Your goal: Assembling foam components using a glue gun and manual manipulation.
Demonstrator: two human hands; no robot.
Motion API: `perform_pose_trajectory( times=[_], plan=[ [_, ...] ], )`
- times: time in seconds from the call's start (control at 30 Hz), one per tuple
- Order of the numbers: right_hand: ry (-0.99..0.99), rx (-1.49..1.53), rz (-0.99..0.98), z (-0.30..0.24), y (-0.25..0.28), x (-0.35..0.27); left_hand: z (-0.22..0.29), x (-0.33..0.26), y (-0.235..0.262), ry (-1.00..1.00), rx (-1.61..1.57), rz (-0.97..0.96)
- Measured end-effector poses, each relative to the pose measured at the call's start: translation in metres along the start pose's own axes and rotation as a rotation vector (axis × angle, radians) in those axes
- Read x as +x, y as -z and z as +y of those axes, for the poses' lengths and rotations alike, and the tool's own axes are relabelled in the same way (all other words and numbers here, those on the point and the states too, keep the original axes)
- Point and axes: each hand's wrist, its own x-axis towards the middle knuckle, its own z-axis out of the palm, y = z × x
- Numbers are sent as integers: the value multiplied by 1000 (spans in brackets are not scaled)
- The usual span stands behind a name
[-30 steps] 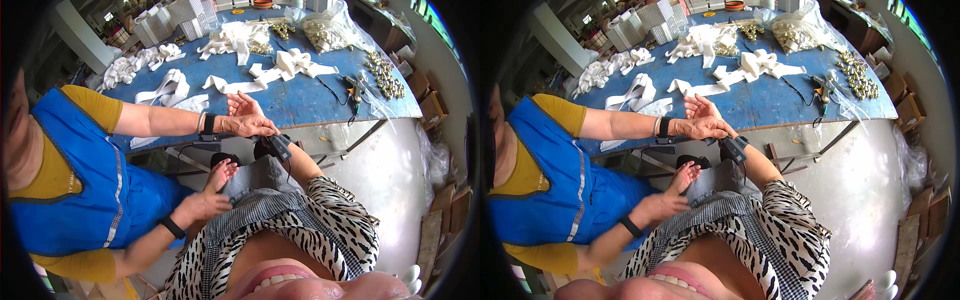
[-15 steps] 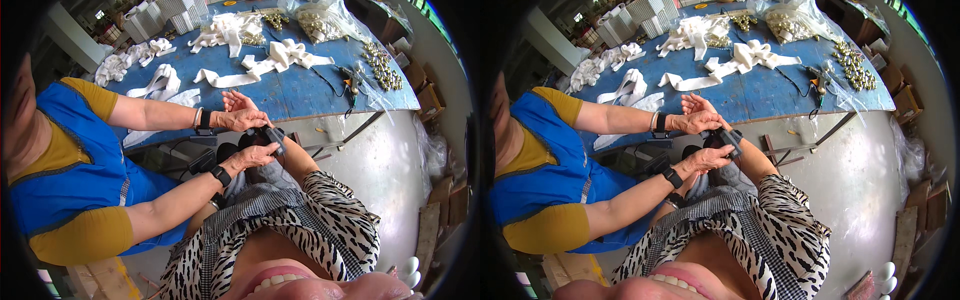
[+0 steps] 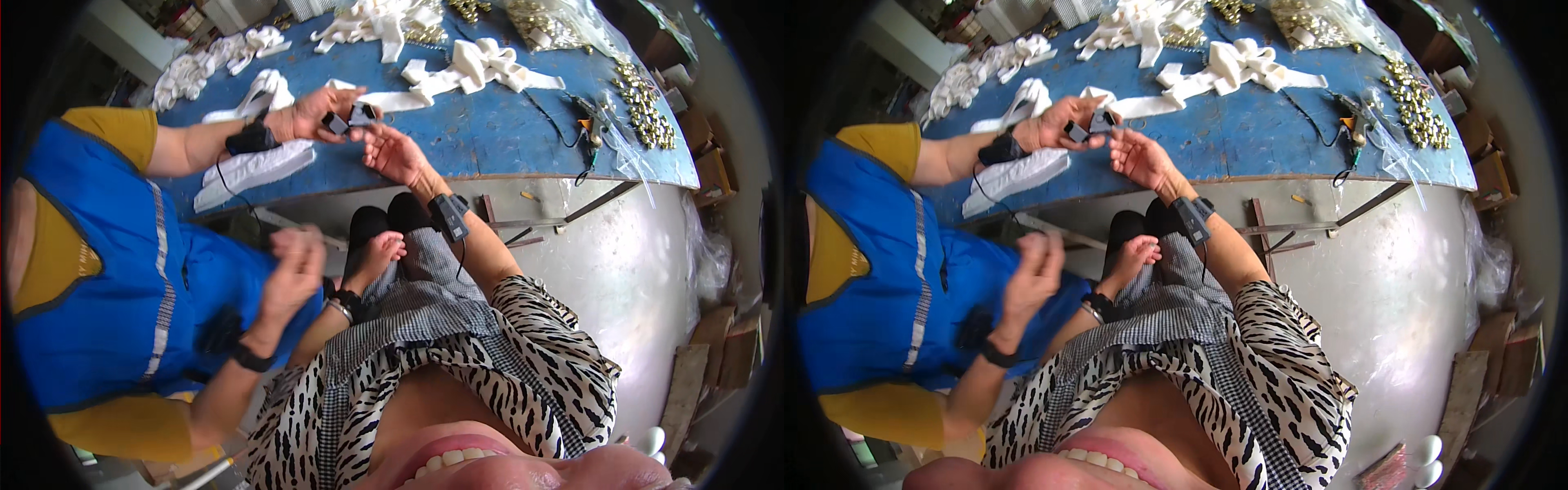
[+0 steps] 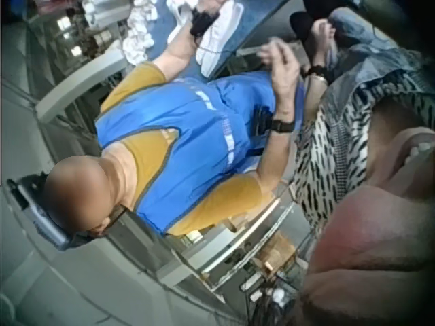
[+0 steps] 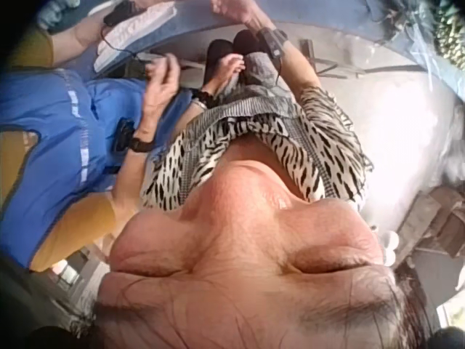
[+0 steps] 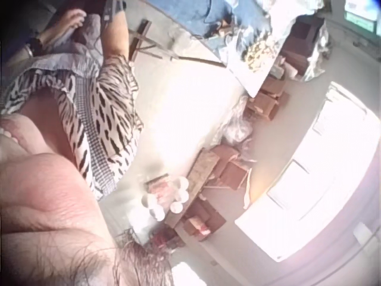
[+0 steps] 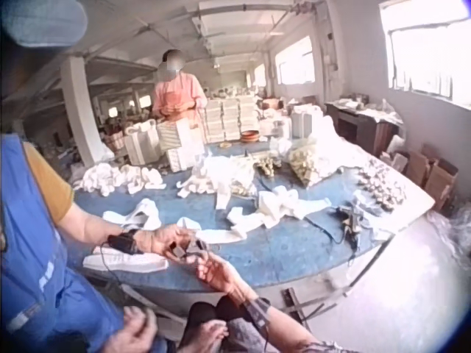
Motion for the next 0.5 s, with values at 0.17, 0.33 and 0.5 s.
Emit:
perform_pose_trajectory(
  times=[0.17, 0.33, 0.5],
  plan=[
    [-41, 12, -70, -3, 5, 2, -78, 0, -18, 188, -296, 136],
    [-85, -20, -142, -7, 19, 10, -71, -4, -15, 150, -291, 123],
    [-89, -28, -95, -5, 18, 12, -54, -7, -17, 223, -168, 154]
  ],
)
